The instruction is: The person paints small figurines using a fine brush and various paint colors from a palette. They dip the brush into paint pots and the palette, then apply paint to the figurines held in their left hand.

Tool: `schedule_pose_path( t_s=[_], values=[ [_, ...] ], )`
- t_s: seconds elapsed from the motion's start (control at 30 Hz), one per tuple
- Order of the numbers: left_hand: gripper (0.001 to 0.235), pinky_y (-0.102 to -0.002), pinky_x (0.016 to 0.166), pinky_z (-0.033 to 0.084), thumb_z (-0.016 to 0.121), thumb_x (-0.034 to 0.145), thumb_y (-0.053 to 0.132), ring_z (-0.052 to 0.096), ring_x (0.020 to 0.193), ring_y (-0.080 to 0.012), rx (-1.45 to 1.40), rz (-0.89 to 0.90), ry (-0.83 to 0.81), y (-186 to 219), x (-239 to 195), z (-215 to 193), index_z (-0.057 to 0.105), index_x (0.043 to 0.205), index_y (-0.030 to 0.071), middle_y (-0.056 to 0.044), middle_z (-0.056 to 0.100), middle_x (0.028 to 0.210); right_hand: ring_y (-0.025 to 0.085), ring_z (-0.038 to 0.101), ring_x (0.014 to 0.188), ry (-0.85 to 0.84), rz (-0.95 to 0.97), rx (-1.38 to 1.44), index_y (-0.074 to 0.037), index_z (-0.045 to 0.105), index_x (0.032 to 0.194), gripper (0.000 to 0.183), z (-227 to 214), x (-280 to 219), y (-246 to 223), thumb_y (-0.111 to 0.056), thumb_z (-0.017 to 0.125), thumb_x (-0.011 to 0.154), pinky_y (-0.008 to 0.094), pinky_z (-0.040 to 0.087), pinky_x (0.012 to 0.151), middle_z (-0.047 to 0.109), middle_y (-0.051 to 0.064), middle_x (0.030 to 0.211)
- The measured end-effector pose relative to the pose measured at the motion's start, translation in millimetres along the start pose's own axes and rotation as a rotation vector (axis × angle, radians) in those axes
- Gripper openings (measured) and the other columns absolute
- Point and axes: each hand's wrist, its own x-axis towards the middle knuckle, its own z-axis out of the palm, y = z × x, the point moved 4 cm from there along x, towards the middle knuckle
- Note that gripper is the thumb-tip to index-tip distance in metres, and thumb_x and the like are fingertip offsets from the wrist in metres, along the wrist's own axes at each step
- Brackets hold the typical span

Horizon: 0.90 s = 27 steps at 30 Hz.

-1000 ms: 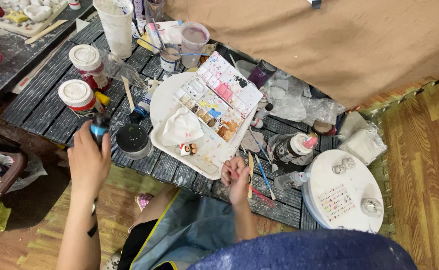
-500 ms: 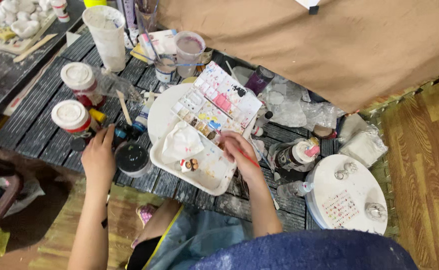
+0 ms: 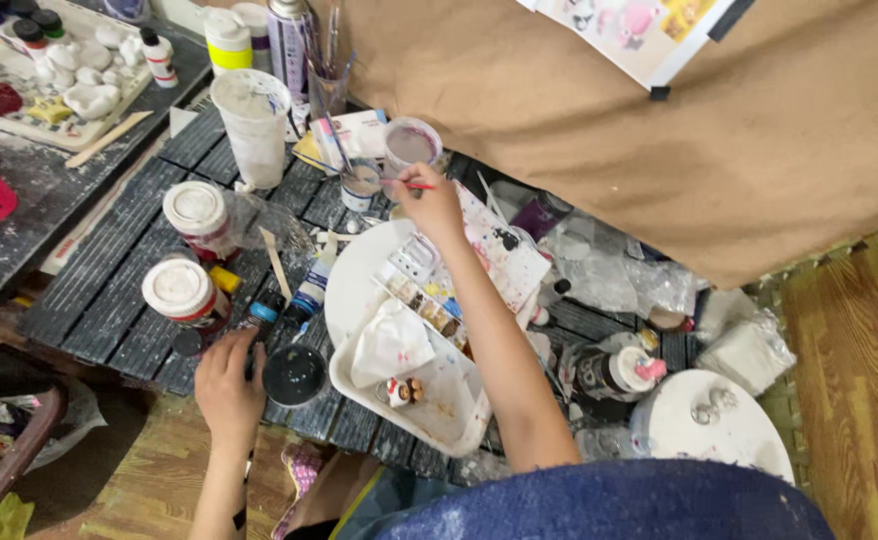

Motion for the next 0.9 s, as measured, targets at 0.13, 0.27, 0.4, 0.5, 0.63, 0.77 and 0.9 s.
schedule_pose_path(
  t_s=[0.13, 0.27, 0.4, 0.5, 0.63, 0.77, 0.9],
  values=[
    [0.026, -0.039, 0.092, 0.053, 0.075, 0.091, 0.007, 0.067, 0.105, -0.0284, 0.042, -0.028, 0.005, 1, 0, 3, 0.071, 0.117, 0.008, -0.008, 0.071, 0.116, 0.025, 0.075, 0.077, -0.135, 0.084, -0.305, -0.013, 0.069, 0.090, 0.013, 43, 17, 12, -0.022, 0.077, 0.085, 0.038, 0.057, 0.066, 0.077, 0.006, 0.081],
    [0.025, -0.039, 0.094, 0.053, 0.074, 0.092, 0.007, 0.067, 0.107, -0.0276, 0.043, -0.018, 0.012, 3, 4, 1, 0.071, 0.117, 0.008, -0.007, 0.071, 0.117, 0.028, 0.074, 0.077, -0.141, 0.049, -0.406, -0.013, 0.068, 0.091, 0.019, 59, 23, 8, -0.025, 0.078, 0.081, 0.042, 0.056, 0.063, 0.077, 0.005, 0.082],
    [0.024, -0.038, 0.091, 0.052, 0.075, 0.092, 0.007, 0.067, 0.105, -0.0266, 0.055, -0.036, -0.008, 5, 8, 2, 0.072, 0.116, 0.008, -0.006, 0.071, 0.116, 0.033, 0.072, 0.077, -0.077, 0.096, -0.546, -0.013, 0.068, 0.098, 0.022, 57, 32, 6, -0.030, 0.077, 0.088, 0.046, 0.055, 0.065, 0.075, 0.009, 0.082],
    [0.026, -0.039, 0.092, 0.052, 0.074, 0.091, 0.006, 0.066, 0.106, -0.0268, 0.040, -0.038, -0.013, 4, 8, 2, 0.072, 0.116, 0.009, -0.006, 0.071, 0.116, 0.031, 0.074, 0.076, -0.128, 0.116, -0.445, -0.015, 0.069, 0.088, 0.020, 58, 34, 7, -0.033, 0.077, 0.083, 0.045, 0.057, 0.065, 0.077, 0.005, 0.082],
    [0.028, -0.039, 0.095, 0.052, 0.074, 0.092, 0.005, 0.066, 0.109, -0.0269, 0.051, -0.046, 0.001, 4, 3, 3, 0.073, 0.119, 0.010, -0.006, 0.070, 0.116, 0.034, 0.072, 0.076, -0.069, 0.117, -0.571, -0.017, 0.071, 0.091, 0.020, 53, 33, 8, -0.035, 0.078, 0.086, 0.048, 0.055, 0.065, 0.074, 0.010, 0.080],
    [0.029, -0.039, 0.097, 0.052, 0.074, 0.092, 0.004, 0.067, 0.112, -0.0271, 0.062, -0.041, 0.012, 3, 2, 3, 0.074, 0.121, 0.010, -0.006, 0.069, 0.115, 0.032, 0.073, 0.074, -0.122, 0.095, -0.603, -0.020, 0.074, 0.086, 0.014, 50, 32, 10, -0.034, 0.077, 0.083, 0.046, 0.056, 0.063, 0.074, 0.008, 0.079],
    [0.028, -0.039, 0.094, 0.053, 0.074, 0.094, 0.005, 0.067, 0.109, -0.0275, 0.053, -0.079, 0.033, 0, -2, 4, 0.073, 0.121, 0.010, -0.007, 0.070, 0.116, 0.032, 0.072, 0.073, -0.003, 0.156, -0.515, -0.022, 0.073, 0.093, 0.016, 47, 27, 20, -0.038, 0.074, 0.092, 0.046, 0.055, 0.064, 0.073, 0.008, 0.074]
  ],
)
